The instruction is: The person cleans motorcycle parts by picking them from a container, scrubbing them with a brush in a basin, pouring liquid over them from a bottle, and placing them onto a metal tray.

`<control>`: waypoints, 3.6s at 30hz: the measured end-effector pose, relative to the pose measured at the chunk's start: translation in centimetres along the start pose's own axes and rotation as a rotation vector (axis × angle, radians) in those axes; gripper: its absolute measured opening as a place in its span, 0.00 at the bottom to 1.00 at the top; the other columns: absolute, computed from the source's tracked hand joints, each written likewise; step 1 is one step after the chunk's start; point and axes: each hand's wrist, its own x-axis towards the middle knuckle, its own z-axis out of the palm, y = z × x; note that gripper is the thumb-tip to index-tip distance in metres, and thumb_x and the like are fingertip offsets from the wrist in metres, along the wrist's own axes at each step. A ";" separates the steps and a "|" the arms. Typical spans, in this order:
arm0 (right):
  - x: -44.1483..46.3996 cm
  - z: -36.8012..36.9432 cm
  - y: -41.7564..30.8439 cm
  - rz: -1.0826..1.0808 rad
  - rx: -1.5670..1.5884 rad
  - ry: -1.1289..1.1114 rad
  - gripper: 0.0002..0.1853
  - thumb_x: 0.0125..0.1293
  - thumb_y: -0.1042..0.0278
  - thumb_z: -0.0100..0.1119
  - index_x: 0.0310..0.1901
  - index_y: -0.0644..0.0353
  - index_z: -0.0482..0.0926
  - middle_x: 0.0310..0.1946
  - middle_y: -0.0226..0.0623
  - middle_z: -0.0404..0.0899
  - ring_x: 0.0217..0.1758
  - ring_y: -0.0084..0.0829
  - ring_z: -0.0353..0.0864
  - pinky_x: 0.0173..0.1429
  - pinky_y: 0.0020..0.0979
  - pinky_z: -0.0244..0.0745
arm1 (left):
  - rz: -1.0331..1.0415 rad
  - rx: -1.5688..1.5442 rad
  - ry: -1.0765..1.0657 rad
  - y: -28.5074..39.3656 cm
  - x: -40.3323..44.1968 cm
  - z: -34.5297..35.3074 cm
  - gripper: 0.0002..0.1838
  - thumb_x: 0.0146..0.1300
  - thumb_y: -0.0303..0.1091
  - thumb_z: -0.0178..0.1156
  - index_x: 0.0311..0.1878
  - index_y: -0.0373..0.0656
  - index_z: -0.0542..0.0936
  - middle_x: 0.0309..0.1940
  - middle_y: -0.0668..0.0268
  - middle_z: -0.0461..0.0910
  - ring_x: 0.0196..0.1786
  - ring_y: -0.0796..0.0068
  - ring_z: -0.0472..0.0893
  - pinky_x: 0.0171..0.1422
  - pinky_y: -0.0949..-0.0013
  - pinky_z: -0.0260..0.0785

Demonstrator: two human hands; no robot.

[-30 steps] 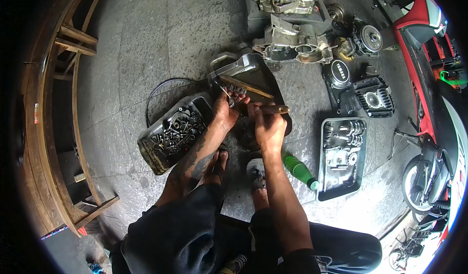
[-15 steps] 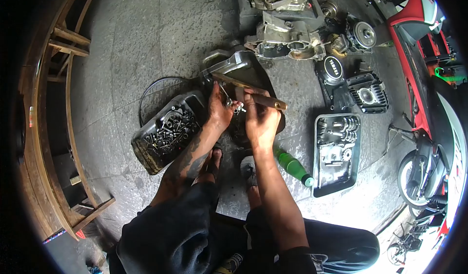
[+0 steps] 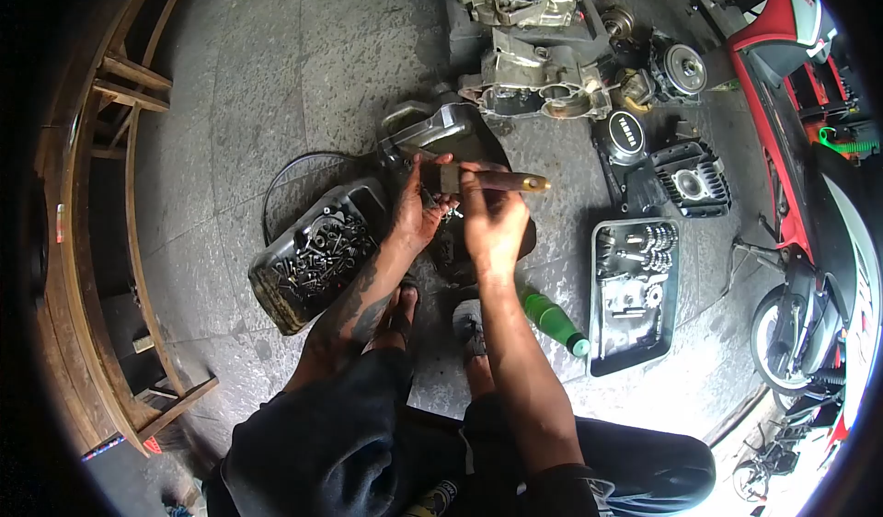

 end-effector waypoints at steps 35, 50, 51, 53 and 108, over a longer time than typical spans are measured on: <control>-1.4 -1.5 0.5 -0.086 -0.075 -0.013 0.08 0.63 0.71 0.59 0.41 0.66 0.78 0.31 0.45 0.82 0.33 0.28 0.82 0.39 0.28 0.75 | -0.004 -0.162 0.023 -0.5 0.6 -1.7 0.39 0.66 0.65 0.30 0.59 0.36 0.68 0.53 0.58 0.76 0.59 0.57 0.74 0.62 0.59 0.68; -2.4 -2.0 2.6 -0.149 -0.132 -0.224 0.06 0.61 0.75 0.57 0.37 0.67 0.80 0.33 0.41 0.81 0.34 0.30 0.81 0.39 0.27 0.73 | -0.067 -0.389 -0.023 -0.8 0.8 -1.4 0.40 0.68 0.63 0.23 0.61 0.36 0.65 0.60 0.62 0.72 0.67 0.51 0.65 0.66 0.52 0.64; -2.3 -2.1 2.3 -0.142 -0.175 -0.248 0.05 0.61 0.75 0.57 0.37 0.67 0.80 0.33 0.42 0.80 0.34 0.30 0.81 0.39 0.26 0.73 | -0.057 -0.388 -0.025 -0.5 1.0 -1.4 0.40 0.68 0.63 0.23 0.61 0.36 0.65 0.60 0.62 0.72 0.67 0.51 0.65 0.66 0.52 0.64; -2.6 -2.1 2.0 -0.137 -0.191 -0.232 0.05 0.62 0.75 0.57 0.36 0.67 0.80 0.32 0.42 0.80 0.33 0.29 0.81 0.39 0.26 0.73 | -0.095 -0.316 0.025 -0.5 0.4 -1.7 0.39 0.68 0.63 0.23 0.62 0.37 0.65 0.60 0.62 0.72 0.67 0.51 0.64 0.67 0.50 0.61; -1.0 -3.1 3.1 -0.003 -0.484 -0.143 0.12 0.65 0.68 0.56 0.45 0.67 0.79 0.38 0.36 0.79 0.40 0.23 0.75 0.42 0.24 0.73 | 0.143 0.209 0.287 -4.1 -0.6 0.2 0.21 0.73 0.47 0.38 0.41 0.46 0.78 0.41 0.68 0.78 0.47 0.76 0.73 0.57 0.68 0.62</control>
